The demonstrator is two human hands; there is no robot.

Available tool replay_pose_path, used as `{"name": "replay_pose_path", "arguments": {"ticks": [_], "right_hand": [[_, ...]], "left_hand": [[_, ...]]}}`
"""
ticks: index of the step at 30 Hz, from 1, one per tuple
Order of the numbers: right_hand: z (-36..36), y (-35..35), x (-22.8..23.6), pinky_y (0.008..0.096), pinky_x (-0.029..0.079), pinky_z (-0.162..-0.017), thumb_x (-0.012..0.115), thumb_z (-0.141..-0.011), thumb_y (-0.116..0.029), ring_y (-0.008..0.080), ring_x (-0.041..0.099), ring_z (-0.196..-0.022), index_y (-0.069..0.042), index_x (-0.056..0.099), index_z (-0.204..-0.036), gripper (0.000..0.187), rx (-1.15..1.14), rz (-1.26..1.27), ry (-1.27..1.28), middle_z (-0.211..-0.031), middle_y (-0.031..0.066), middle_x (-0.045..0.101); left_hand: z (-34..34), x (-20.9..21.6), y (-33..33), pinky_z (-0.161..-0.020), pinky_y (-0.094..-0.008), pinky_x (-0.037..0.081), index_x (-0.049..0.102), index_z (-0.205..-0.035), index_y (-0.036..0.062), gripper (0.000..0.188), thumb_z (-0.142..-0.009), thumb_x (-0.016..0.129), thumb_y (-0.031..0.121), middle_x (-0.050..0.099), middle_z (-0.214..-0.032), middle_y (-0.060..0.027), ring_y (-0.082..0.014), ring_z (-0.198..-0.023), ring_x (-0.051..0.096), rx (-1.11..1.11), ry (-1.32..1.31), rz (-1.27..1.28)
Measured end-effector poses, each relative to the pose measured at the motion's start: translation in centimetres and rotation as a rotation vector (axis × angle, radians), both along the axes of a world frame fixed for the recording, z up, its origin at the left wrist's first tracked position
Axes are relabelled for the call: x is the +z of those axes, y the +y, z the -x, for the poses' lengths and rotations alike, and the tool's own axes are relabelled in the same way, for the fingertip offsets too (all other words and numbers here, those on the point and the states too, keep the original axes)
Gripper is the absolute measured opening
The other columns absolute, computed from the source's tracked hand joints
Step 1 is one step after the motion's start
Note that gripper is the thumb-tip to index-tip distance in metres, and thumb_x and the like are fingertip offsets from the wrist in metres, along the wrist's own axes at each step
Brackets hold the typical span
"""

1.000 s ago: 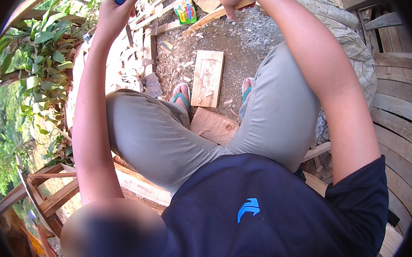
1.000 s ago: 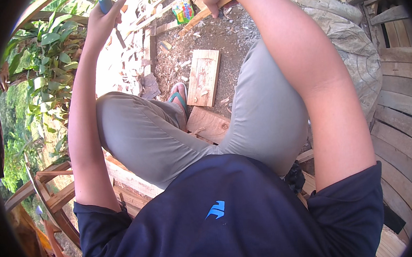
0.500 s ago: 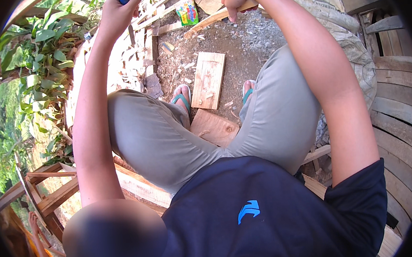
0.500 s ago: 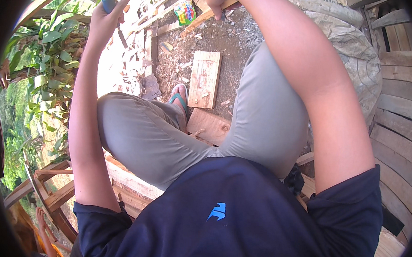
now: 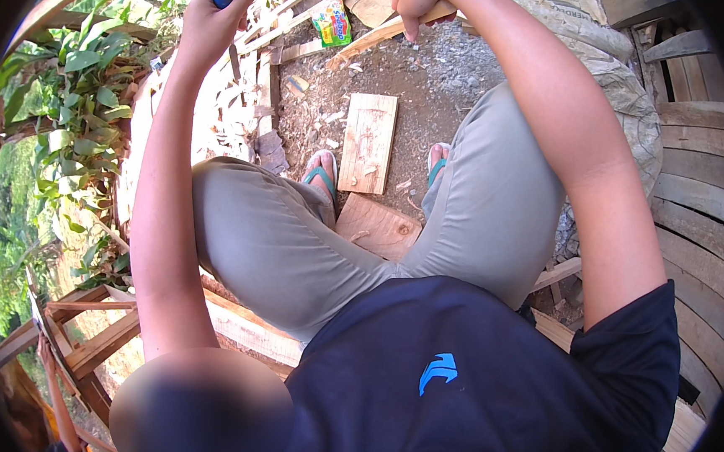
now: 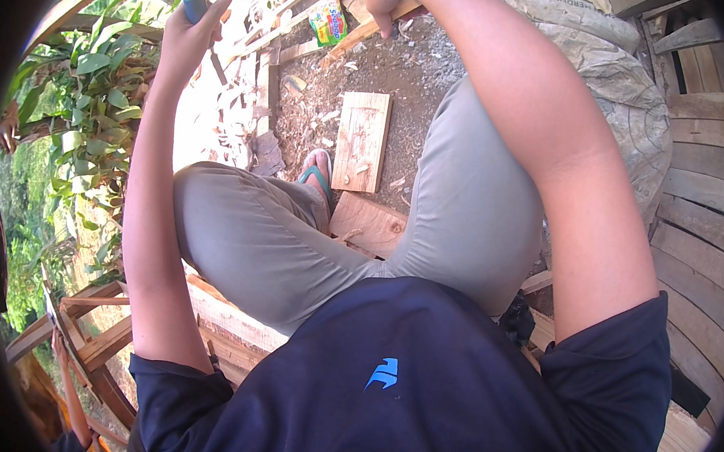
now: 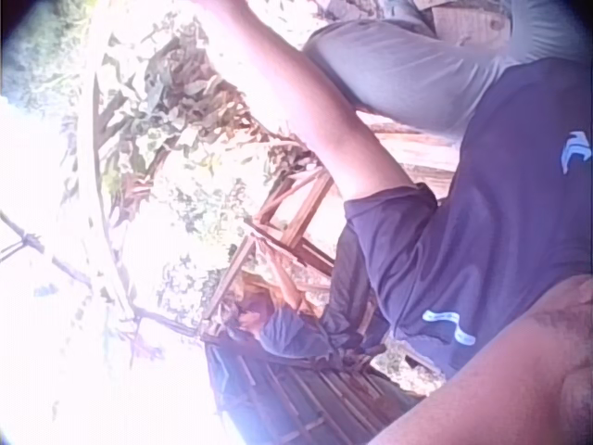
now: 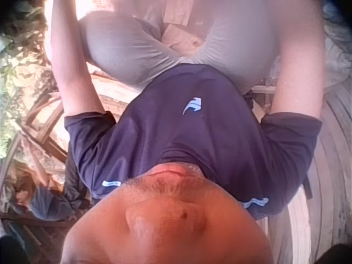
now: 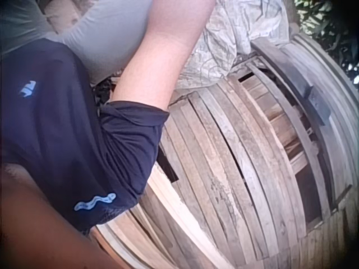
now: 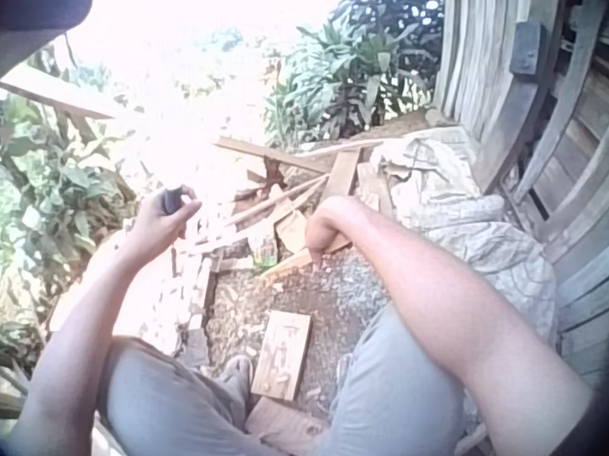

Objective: The person carves a hollow into a block of wood using a chisel and a wooden mallet.

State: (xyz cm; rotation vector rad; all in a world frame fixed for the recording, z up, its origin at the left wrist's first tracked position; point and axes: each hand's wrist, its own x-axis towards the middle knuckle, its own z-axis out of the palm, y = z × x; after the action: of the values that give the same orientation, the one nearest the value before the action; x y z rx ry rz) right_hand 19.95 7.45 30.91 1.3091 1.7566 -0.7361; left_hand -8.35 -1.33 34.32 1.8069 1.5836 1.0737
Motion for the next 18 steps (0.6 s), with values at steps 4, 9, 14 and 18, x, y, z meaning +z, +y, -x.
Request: {"name": "replay_pose_path", "arguments": {"ticks": [4,9,14,18], "right_hand": [[0.3,-0.1,0.3,0.0473,0.043,-0.109,0.076,-0.085,-0.047,0.0355,0.05,-0.135,-0.001,0.052,-0.144,0.078,0.014,0.005,0.002,-0.151,0.0185,0.049],[0.3,0.1,0.1,0.0474,0.044,-0.108,0.075,-0.086,-0.047,0.0331,0.053,-0.132,-0.004,0.054,-0.142,0.074,0.007,0.01,-0.022,-0.148,0.0163,0.053],[-0.2,1.0,-0.4,0.048,0.046,-0.102,0.074,-0.087,-0.045,0.0303,0.059,-0.123,-0.007,0.061,-0.132,0.061,-0.067,0.135,-0.017,-0.138,0.0142,0.06],[0.1,0.1,-0.5,0.0438,0.056,-0.075,0.082,-0.075,-0.024,0.0286,0.068,-0.09,-0.005,0.066,-0.118,0.05,-0.035,-0.045,0.1,-0.104,0.0142,0.07]], "left_hand": [[0.4,-0.4,0.2,-0.052,-0.0241,0.045,0.066,-0.103,0.0043,0.019,-0.096,0.071,0.022,0.058,-0.068,0.0023,-0.006,-0.057,0.054,-0.011,-0.027,-0.002],[0.3,-0.2,0.1,-0.051,-0.0243,0.045,0.066,-0.102,0.0045,0.019,-0.096,0.071,0.022,0.058,-0.068,0.0021,-0.0063,-0.056,0.054,-0.012,-0.019,-0.005],[0.1,0.1,0.3,-0.052,-0.0248,0.045,0.066,-0.102,0.0043,0.019,-0.097,0.07,0.022,0.058,-0.067,0.0016,-0.007,-0.057,0.054,-0.022,-0.003,0.022],[0.8,-0.5,0.3,-0.055,-0.023,0.039,0.07,-0.101,0.0082,0.029,-0.096,0.07,0.037,0.054,-0.066,0.0041,-0.0046,-0.06,0.053,-0.058,0.063,0.026]]}}
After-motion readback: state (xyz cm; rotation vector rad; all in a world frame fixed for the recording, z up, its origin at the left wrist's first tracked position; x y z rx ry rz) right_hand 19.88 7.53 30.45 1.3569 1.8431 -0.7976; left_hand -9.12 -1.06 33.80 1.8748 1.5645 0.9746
